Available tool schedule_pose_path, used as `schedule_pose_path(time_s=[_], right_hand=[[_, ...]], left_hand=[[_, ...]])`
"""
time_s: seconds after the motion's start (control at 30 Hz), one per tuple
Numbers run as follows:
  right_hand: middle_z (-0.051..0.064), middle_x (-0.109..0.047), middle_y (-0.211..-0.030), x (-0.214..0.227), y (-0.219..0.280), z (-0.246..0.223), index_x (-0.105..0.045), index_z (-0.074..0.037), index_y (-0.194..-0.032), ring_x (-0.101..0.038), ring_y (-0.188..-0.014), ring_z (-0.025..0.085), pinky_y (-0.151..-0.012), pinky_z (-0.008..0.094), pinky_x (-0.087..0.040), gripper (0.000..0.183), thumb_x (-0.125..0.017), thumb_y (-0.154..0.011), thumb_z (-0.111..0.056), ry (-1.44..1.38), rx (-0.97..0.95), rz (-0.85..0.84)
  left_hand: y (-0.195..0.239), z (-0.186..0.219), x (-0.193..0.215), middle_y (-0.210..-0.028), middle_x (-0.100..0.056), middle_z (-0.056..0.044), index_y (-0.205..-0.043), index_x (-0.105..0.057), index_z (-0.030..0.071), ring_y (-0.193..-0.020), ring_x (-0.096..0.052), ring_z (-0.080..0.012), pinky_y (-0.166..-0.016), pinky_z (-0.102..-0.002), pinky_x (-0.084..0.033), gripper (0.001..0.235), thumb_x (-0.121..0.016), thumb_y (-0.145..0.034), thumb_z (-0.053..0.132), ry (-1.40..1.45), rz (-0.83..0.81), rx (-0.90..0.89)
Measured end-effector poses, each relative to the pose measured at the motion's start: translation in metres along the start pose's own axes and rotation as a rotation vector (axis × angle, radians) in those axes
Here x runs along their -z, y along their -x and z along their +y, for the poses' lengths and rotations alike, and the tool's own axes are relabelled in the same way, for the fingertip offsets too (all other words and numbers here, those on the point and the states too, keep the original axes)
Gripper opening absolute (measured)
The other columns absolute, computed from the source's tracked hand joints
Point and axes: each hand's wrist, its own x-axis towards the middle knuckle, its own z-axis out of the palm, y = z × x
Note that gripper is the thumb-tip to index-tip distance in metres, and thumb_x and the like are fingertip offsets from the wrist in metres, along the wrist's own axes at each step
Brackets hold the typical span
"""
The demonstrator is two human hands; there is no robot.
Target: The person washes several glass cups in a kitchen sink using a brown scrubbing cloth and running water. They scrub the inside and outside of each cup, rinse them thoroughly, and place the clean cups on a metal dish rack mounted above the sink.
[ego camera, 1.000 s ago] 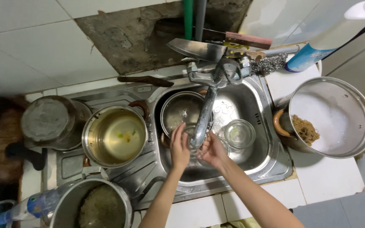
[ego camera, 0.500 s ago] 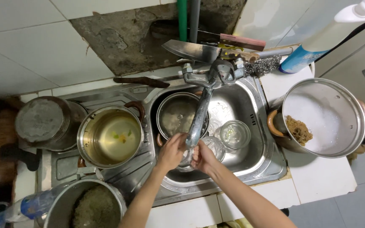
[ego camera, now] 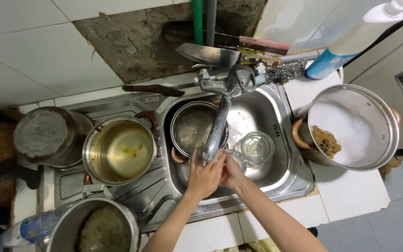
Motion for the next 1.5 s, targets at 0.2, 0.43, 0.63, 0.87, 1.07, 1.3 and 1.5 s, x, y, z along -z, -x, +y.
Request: schedule_pose_path(time_s=[0.2, 0.43, 0.63, 0.87, 1.07, 1.3, 1.5], right_hand=[[-0.007, -0.049, -0.054, 0.04, -0.04, 0.008, -0.054, -0.023, -0.071, -0.044, -0.05, 0.01, -0.054, 0.028, -0.04, 0.042, -0.052, -0.102, -0.05, 0.27, 0.036, 0.044], [-0.007, -0.037, -0.048, 0.043, -0.064, 0.01, -0.039, -0.022, -0.062, -0.035, -0.046, 0.012, -0.059, 0.032, -0.046, 0.051, -0.042, -0.106, -0.048, -0.274, 0.057, -0.081], [-0.004, -0.049, -0.062, 0.029, -0.091, 0.027, -0.047, -0.019, -0.072, -0.045, -0.059, 0.012, -0.063, 0.027, -0.042, 0.054, -0.03, -0.114, -0.048, -0.491, 0.12, -0.421], [-0.005, -0.031, -0.042, 0.039, -0.094, 0.008, -0.036, -0.021, -0.054, -0.036, -0.043, 0.013, -0.047, 0.027, -0.036, 0.06, -0.036, -0.104, -0.053, -0.027, -0.119, -0.278], [-0.003, -0.051, -0.059, 0.048, -0.126, -0.014, -0.066, -0.012, -0.083, -0.045, -0.053, 0.009, -0.05, 0.028, -0.039, 0.036, -0.051, -0.107, -0.034, 0.471, 0.082, -0.195], [0.014, -0.074, -0.113, -0.01, -0.057, 0.03, -0.066, 0.0, -0.13, -0.072, -0.107, 0.033, -0.092, 0.04, -0.055, 0.041, -0.056, -0.092, -0.013, 0.896, 1.234, 0.04], [0.031, -0.05, -0.136, -0.012, -0.032, 0.064, -0.055, 0.006, -0.132, -0.048, -0.126, 0.048, -0.108, 0.049, -0.038, 0.044, -0.049, -0.089, -0.001, 1.08, 1.454, 0.049]], left_hand=[[-0.026, -0.042, -0.009, -0.119, -0.073, -0.016, -0.126, -0.066, 0.008, -0.113, -0.072, -0.0311, -0.099, -0.039, -0.055, 0.037, -0.069, -0.092, 0.022, 0.425, -0.545, 0.803], [0.025, -0.056, -0.074, -0.147, -0.06, -0.018, -0.147, -0.051, 0.004, -0.137, -0.056, -0.0252, -0.115, -0.032, -0.04, 0.039, -0.044, -0.11, 0.012, 1.171, 0.196, 0.88], [0.011, -0.012, -0.031, -0.158, -0.033, -0.033, -0.156, -0.034, -0.005, -0.145, -0.032, -0.0446, -0.115, -0.05, -0.029, 0.052, -0.044, -0.108, 0.009, 0.303, 0.4, 0.589], [0.013, -0.086, -0.033, -0.131, -0.069, -0.011, -0.131, -0.062, 0.012, -0.082, -0.071, -0.028, -0.067, -0.034, -0.058, 0.048, -0.046, -0.1, 0.045, 1.166, 0.169, 1.218], [0.054, -0.111, -0.069, -0.068, -0.059, 0.003, -0.085, -0.059, 0.021, -0.041, -0.045, -0.0061, -0.037, -0.019, -0.041, 0.036, -0.07, -0.096, 0.053, 1.522, 0.064, 1.788], [0.07, -0.109, -0.12, -0.051, -0.033, 0.011, -0.069, -0.047, 0.027, -0.038, -0.031, -0.0067, -0.033, -0.023, -0.028, 0.041, -0.054, -0.092, 0.06, 1.797, 0.657, 1.822], [0.052, -0.109, -0.134, -0.049, -0.026, 0.008, -0.064, -0.032, 0.025, -0.039, -0.028, -0.0106, -0.034, -0.029, -0.025, 0.052, -0.045, -0.093, 0.066, 1.825, 0.807, 1.718]])
